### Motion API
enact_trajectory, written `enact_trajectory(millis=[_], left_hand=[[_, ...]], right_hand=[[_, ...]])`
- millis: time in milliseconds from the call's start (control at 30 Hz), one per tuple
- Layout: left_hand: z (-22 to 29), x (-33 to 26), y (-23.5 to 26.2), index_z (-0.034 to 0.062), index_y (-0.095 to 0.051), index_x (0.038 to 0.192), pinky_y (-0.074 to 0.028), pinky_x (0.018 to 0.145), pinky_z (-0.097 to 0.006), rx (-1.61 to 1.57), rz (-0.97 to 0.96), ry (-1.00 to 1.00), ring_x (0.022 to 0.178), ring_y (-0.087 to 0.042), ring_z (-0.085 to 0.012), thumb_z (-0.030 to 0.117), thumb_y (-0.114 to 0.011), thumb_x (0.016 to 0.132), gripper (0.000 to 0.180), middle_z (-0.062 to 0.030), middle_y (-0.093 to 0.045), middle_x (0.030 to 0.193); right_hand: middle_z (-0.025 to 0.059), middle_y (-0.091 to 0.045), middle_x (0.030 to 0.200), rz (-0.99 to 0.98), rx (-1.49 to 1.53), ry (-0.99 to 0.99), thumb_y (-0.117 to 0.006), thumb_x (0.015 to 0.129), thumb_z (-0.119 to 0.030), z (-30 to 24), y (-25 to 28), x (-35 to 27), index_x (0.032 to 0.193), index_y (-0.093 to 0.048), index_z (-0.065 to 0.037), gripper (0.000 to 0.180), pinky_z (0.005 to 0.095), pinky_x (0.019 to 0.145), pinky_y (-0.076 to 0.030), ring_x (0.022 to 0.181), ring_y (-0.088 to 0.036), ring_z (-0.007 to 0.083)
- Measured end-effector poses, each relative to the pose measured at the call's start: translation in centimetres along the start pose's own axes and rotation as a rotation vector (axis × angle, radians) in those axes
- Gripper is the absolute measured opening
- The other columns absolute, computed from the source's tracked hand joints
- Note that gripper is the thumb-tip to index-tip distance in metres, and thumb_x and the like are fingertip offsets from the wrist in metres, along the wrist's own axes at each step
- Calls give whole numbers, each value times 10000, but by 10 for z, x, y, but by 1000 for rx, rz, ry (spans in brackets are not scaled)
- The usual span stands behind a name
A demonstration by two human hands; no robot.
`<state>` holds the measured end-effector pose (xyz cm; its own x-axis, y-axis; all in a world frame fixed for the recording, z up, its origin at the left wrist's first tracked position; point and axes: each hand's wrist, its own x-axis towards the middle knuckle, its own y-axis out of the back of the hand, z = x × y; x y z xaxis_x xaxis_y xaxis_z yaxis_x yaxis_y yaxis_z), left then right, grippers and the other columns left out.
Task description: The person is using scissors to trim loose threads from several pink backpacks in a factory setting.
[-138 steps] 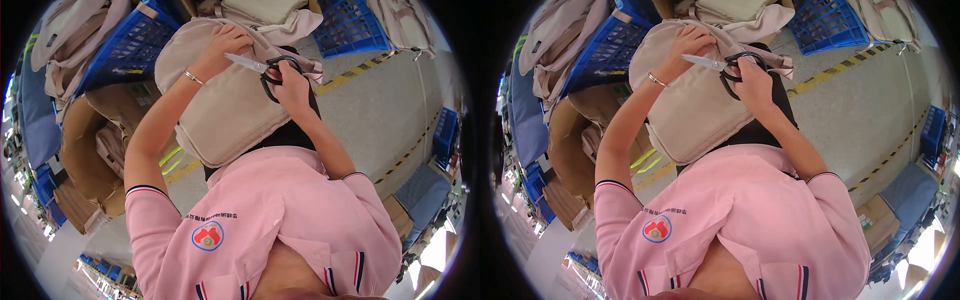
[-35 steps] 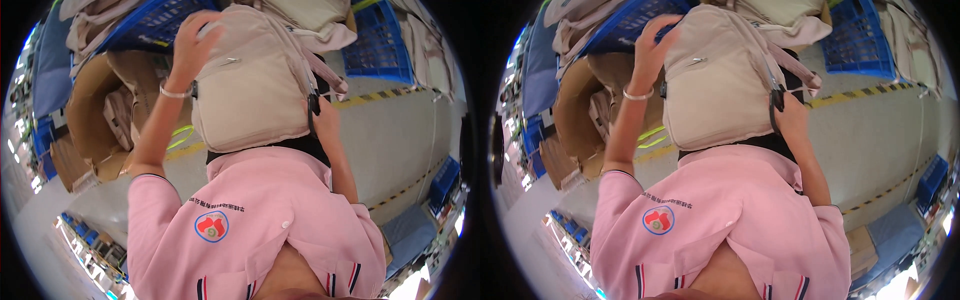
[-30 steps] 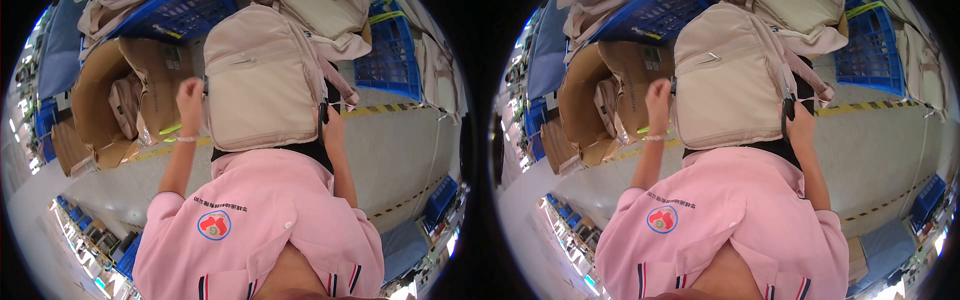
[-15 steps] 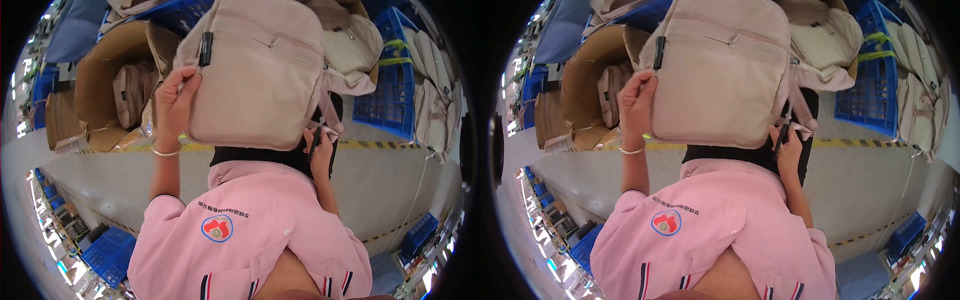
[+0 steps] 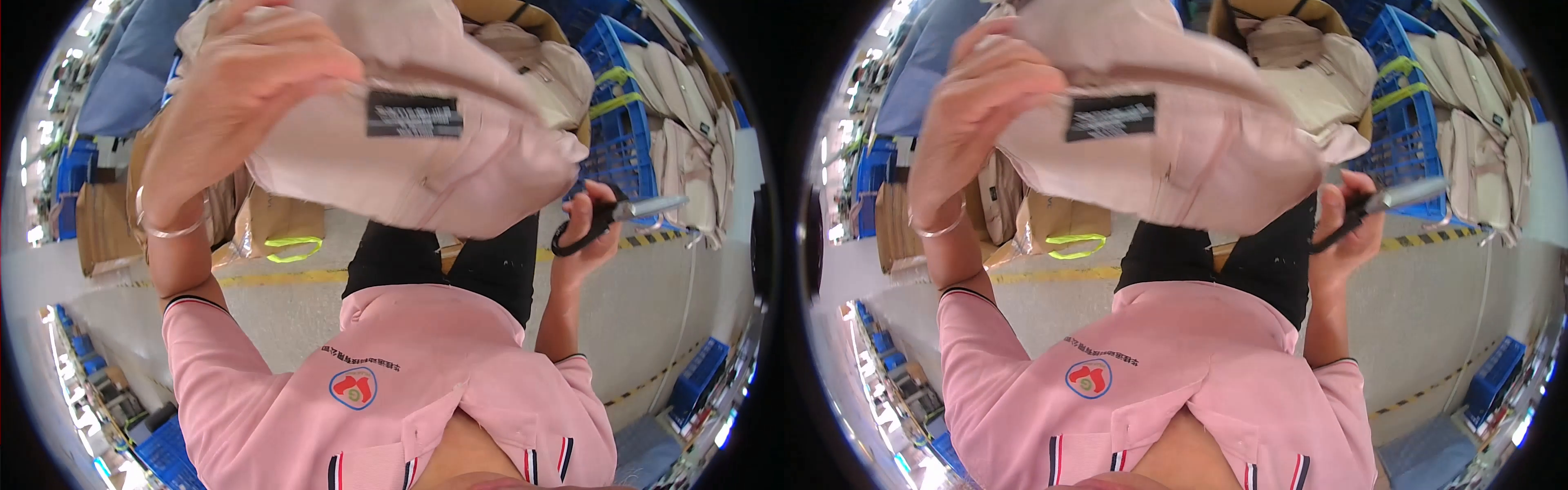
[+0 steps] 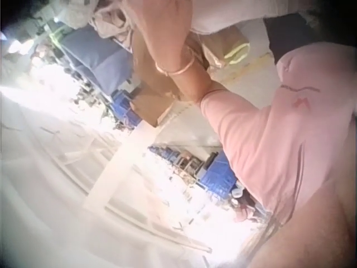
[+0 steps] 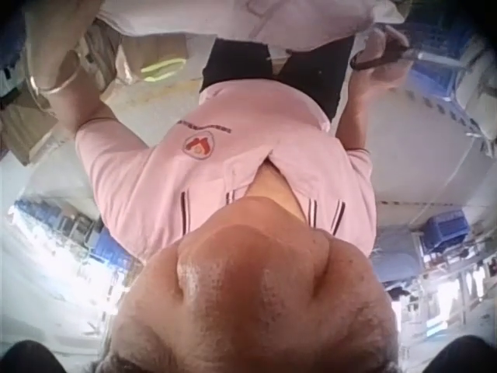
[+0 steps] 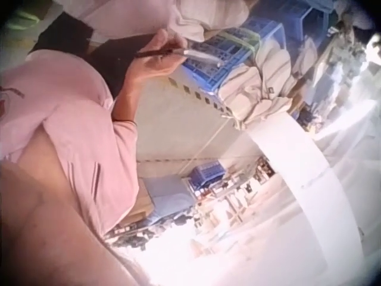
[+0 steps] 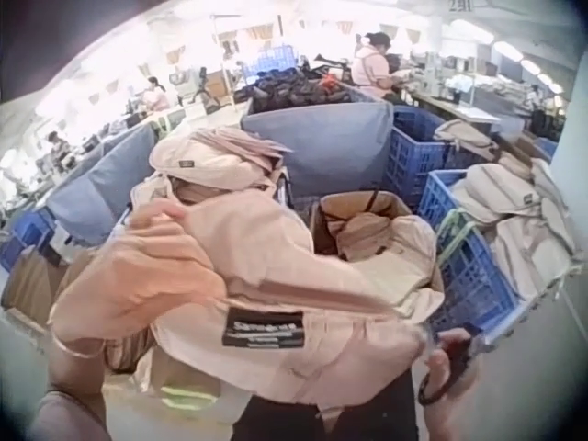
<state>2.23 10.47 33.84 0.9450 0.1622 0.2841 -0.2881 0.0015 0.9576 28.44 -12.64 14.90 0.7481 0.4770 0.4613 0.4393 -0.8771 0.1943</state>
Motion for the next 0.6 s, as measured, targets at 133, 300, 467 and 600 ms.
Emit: enact_trajectory(millis=[133,300,467,600], left_hand=[[2,31,-91,76,-668,888,-331,1088,-407,-178,-90,-229,884,-605,-199,111,-600,890,76,-21,-630,855],[3,53,-149,83,-665,877,-298,1091,-386,-301,-160,-226,901,-592,-201,147,-606,910,93,-10,-629,862],[-32,59,-159,87,-662,883,-292,1068,-371,-134,-97,-156,976,-567,-206,171,-641,892,87,-1,-632,914],[-46,62,-178,58,-637,897,-383,961,-334,-439,-169,-45,989,-524,-215,128,-627,901,70,-19,-619,933]], right_hand=[[46,-558,774,-269,-1,-34,-825,812,-199,-2,-23,3,1023,-635,-26,332,258,686,-435,699,-501,152],[116,-603,778,-685,-62,-274,-814,805,-226,14,-29,-5,948,-593,9,353,294,652,-455,682,-522,183],[173,-650,851,-714,-131,-257,-797,794,-175,38,-21,-15,997,-594,9,342,321,682,-489,708,-584,345],[156,-631,843,-678,-159,-193,-817,773,-225,46,-15,-14,976,-583,1,383,363,672,-489,730,-599,348]])
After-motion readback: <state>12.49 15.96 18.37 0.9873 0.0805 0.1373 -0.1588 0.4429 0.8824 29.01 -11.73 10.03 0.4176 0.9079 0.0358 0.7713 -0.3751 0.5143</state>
